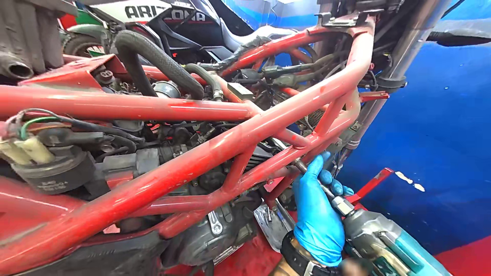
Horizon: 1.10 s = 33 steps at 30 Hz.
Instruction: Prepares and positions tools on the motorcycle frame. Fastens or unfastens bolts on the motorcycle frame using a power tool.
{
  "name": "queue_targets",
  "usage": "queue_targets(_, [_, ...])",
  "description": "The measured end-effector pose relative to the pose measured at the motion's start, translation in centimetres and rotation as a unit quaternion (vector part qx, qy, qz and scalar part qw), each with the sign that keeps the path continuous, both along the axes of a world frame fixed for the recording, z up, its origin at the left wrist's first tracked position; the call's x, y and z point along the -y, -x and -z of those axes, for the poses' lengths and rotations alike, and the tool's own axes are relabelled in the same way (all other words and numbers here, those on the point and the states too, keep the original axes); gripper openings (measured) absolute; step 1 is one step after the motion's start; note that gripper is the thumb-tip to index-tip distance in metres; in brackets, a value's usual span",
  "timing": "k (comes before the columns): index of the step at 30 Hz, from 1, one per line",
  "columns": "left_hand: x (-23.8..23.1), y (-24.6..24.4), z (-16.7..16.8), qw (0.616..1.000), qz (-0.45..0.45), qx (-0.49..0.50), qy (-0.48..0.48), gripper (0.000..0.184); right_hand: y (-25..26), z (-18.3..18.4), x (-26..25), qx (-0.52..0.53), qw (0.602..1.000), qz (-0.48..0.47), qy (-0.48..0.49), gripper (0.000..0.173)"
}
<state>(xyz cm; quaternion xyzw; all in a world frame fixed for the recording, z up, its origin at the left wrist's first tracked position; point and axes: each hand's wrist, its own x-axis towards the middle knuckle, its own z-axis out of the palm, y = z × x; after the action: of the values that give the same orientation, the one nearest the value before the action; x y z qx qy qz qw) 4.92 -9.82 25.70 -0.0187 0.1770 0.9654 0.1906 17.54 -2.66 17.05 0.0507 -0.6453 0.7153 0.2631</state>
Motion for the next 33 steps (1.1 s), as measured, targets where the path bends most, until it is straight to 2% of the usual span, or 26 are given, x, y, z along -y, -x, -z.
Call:
queue_targets(4, [0.6,-0.1,-0.3,0.998,-0.045,0.031,0.040,0.033,0.0,-0.3,0.5,-0.006,0.999,0.026,-0.036,0.013])
queue_targets(9, [0.4,-0.3,-0.5,0.987,-0.084,-0.031,0.134,0.031,-0.3,0.1,0.2,-0.011,0.999,0.018,-0.040,0.013])
queue_targets(12, [0.1,0.1,-0.1,0.988,-0.094,-0.014,0.118,0.031,-0.4,0.6,0.0,-0.006,0.999,0.008,-0.041,0.013])
queue_targets(16, [1.5,-1.5,-3.2,0.989,-0.090,0.028,0.111,0.028,-0.3,0.3,0.4,-0.003,0.999,0.015,-0.037,0.013])
queue_targets(20, [2.0,-2.0,-4.7,0.987,-0.079,0.043,0.130,0.030,0.1,1.3,-0.1,-0.026,1.000,0.004,-0.015,0.018])
queue_targets(24, [1.6,-1.5,-3.0,0.986,-0.065,-0.013,0.151,0.036,0.4,1.3,0.5,-0.013,1.000,0.009,-0.026,0.022])
queue_targets(26, [2.2,-1.4,-1.7,0.972,-0.027,-0.073,0.222,0.042,0.5,1.2,0.5,-0.002,0.998,0.000,-0.058,0.027])
queue_targets(28, [4.1,-2.3,-0.9,0.921,0.030,-0.161,0.352,0.045,0.4,1.4,0.5,-0.021,0.997,0.030,-0.064,0.025])
queue_targets(29, [5.6,-2.5,0.0,0.873,0.050,-0.228,0.429,0.043,0.4,1.7,0.3,-0.029,0.997,0.040,-0.064,0.026])
queue_targets(30, [7.5,-2.8,0.2,0.792,0.072,-0.308,0.522,0.042,0.4,2.0,0.1,-0.033,0.997,0.045,-0.061,0.027])
queue_targets(31, [9.8,-3.5,-0.6,0.689,0.086,-0.377,0.613,0.042,0.5,2.4,-0.2,-0.036,0.997,0.046,-0.052,0.028])
queue_targets(32, [12.1,-4.4,-2.4,0.592,0.076,-0.425,0.681,0.040,0.7,3.0,-0.5,-0.043,0.998,0.043,-0.032,0.030])
queue_targets(33, [14.2,-5.3,-4.7,0.515,0.035,-0.456,0.725,0.037,0.8,3.2,-0.7,-0.046,0.998,0.042,-0.020,0.032])
